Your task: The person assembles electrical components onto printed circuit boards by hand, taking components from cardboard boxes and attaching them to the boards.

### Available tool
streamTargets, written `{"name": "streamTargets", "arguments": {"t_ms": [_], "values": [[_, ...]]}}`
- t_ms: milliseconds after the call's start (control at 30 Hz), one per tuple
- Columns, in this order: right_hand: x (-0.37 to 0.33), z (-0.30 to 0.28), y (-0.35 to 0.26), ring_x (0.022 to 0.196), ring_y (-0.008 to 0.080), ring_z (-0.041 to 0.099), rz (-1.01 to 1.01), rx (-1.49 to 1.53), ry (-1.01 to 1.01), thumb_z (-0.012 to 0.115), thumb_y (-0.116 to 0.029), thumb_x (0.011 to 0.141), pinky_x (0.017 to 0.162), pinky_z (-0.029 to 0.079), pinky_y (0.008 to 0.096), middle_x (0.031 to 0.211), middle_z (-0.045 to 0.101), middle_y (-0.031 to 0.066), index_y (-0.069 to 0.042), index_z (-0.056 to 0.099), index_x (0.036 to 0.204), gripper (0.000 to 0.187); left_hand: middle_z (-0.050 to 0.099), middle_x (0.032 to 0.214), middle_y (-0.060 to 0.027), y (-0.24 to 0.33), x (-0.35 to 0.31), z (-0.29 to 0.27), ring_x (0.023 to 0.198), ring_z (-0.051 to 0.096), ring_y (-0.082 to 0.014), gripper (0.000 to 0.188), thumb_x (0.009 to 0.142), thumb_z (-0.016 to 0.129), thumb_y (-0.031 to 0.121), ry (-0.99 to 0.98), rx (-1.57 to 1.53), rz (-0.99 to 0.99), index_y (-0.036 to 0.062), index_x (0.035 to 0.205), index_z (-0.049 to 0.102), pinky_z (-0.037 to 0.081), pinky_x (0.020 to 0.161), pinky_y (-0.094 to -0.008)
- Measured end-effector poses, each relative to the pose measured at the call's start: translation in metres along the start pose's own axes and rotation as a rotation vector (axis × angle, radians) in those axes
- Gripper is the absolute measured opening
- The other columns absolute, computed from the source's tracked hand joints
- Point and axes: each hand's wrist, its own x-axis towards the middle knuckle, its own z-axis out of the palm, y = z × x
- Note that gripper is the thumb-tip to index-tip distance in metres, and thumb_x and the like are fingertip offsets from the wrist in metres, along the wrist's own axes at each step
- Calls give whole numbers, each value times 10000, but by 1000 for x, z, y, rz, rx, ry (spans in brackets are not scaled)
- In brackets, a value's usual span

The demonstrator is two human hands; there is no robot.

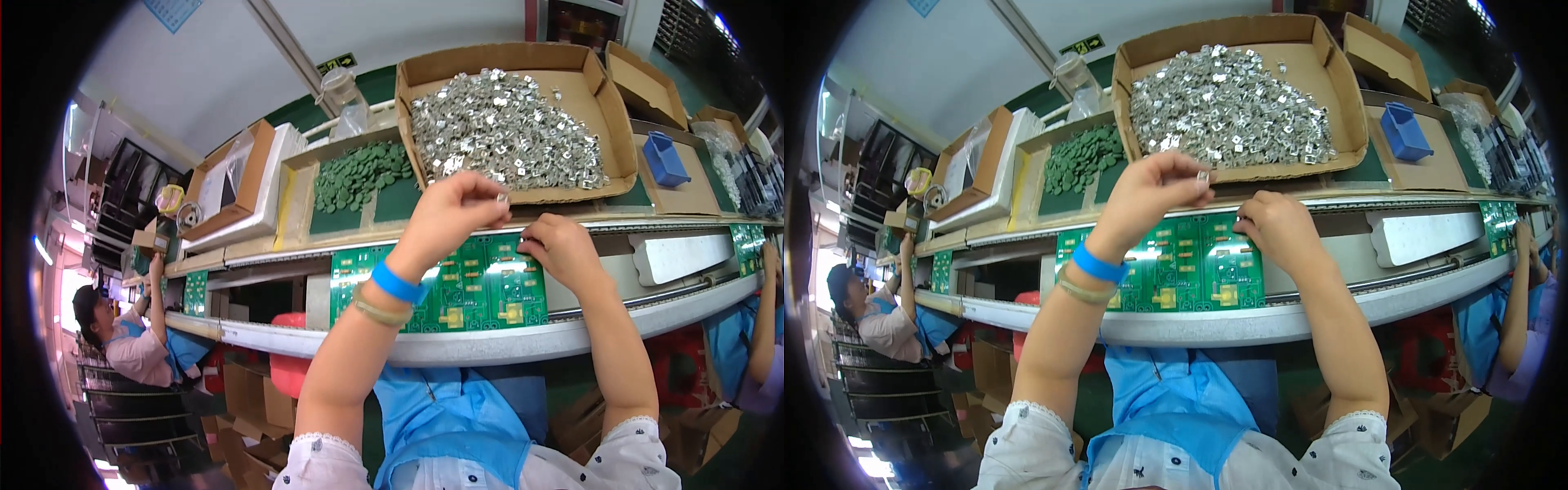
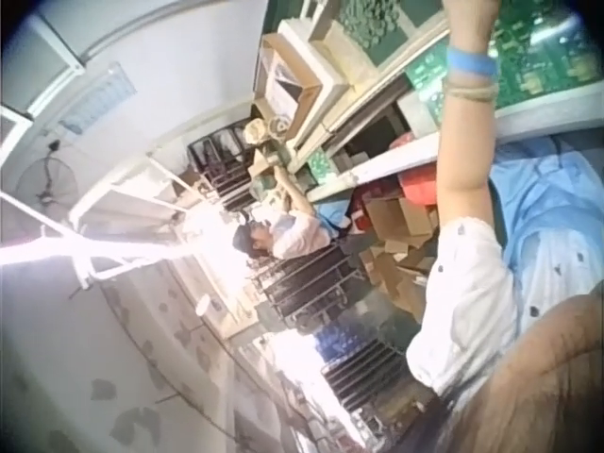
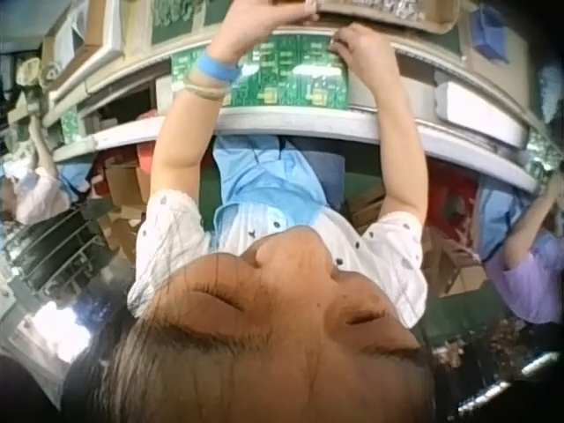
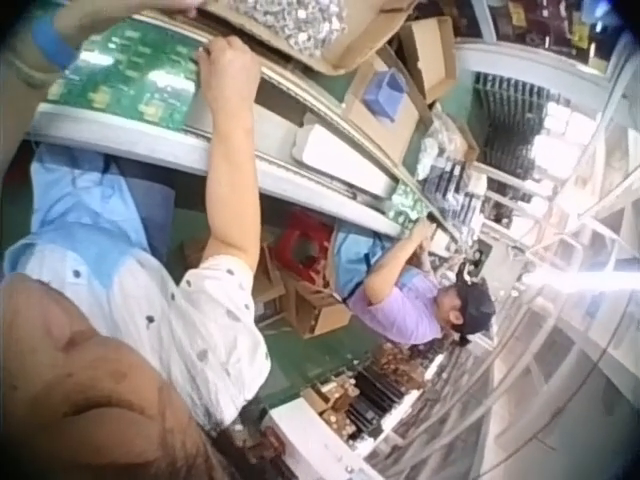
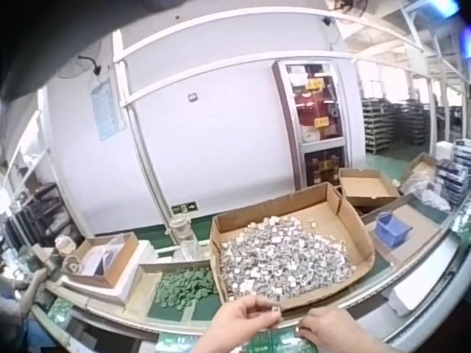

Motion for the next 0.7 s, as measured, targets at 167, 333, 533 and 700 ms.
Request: {"name": "streamTargets", "arguments": {"t_ms": [167, 333, 533, 700], "values": [[0, -5, -1, 801, 315, 668, 111, 133, -41, 798, -211, 781, 713, 531, 424, 843, 674, 106, -61, 737, 923, 215, 728, 1046, -75, -16, -26, -7, 941, 689, -120, 295, 889, 734, 39, -1, 164, -14, -24, 1173, 687, 567, 853, -267], [-3, -18, -3, 770, 275, 683, 167, 224, 81, 780, -174, 816, 688, 539, 375, 875, 692, 100, -57, 738, 972, 199, 729, 1054, -65, -35, -29, -11, 970, 695, -139, 241, 918, 697, 32, -18, 176, -94, -14, 1154, 710, 562, 868, -258], [-3, -18, -2, 786, 294, 678, 125, 164, 119, 747, -162, 849, 693, 536, 375, 881, 697, 104, -51, 732, 952, 152, 712, 931, -118, -53, -29, 2, 871, 705, -269, 239, 856, 712, 53, 15, 783, 311, 40, 1094, 726, 554, 763, -351], [-4, -21, -3, 784, 306, 671, 107, 157, 134, 735, -151, 855, 688, 531, 382, 863, 690, 105, -51, 730, 942, 133, 714, 877, -127, -52, -32, 9, 822, 681, -327, 210, 829, 729, 117, 48, 1051, 428, 81, 1035, 732, 549, 720, -424]]}}
